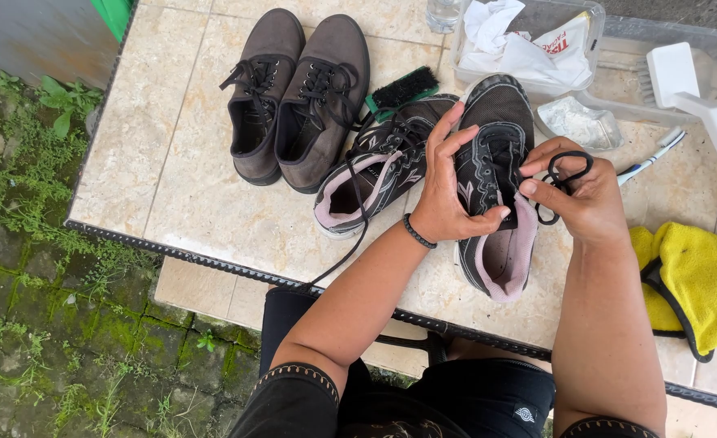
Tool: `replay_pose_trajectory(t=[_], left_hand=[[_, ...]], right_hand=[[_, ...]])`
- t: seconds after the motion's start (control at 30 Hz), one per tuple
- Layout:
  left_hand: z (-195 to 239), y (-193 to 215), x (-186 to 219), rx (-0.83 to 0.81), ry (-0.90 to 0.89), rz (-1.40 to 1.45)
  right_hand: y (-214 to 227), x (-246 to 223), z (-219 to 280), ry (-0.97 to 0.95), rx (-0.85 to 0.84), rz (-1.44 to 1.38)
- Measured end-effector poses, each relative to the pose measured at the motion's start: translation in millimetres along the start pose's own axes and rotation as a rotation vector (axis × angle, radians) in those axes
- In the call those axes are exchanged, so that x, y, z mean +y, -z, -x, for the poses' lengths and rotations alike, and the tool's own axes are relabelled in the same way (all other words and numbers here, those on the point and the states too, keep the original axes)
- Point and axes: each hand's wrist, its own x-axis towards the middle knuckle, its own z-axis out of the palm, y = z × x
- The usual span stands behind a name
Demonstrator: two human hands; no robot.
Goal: Threading laces through the eyelets of a black sneaker.
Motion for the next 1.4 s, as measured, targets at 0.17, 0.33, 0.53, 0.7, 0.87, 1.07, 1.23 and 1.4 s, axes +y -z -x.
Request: replay_pose_trajectory(t=[0.17,0.33,0.53,0.7,0.87,1.07,1.23,1.4], left_hand=[[2.1,0.3,-1.2,-0.028,0.029,-0.012],[3.9,-1.0,-4.1,-0.057,0.054,-0.048],[4.4,-1.6,-7.3,-0.115,0.008,-0.077],[6.7,-5.1,-9.8,-0.125,0.088,-0.025],[3.3,-3.3,-5.9,-0.086,0.114,-0.072],[0.8,-2.5,-5.6,-0.023,0.113,-0.092],[-0.3,-1.6,-9.0,-0.032,0.079,-0.037],[6.9,-5.1,-21.8,-0.007,0.082,-0.127]], right_hand=[[-2.9,-3.2,-1.0,-0.039,-0.015,0.080],[-3.5,2.9,-1.0,-0.062,-0.034,0.112],[-0.3,-7.5,-0.7,-0.055,-0.138,0.127],[22.5,29.2,1.5,0.044,0.016,-0.340],[44.3,-3.1,-11.4,0.280,-0.496,-1.003],[10.5,-32.1,-2.6,0.070,-0.085,-0.445],[3.4,-6.2,-5.1,-0.001,-0.103,0.045],[32.4,21.2,1.6,0.107,0.027,-0.534]])
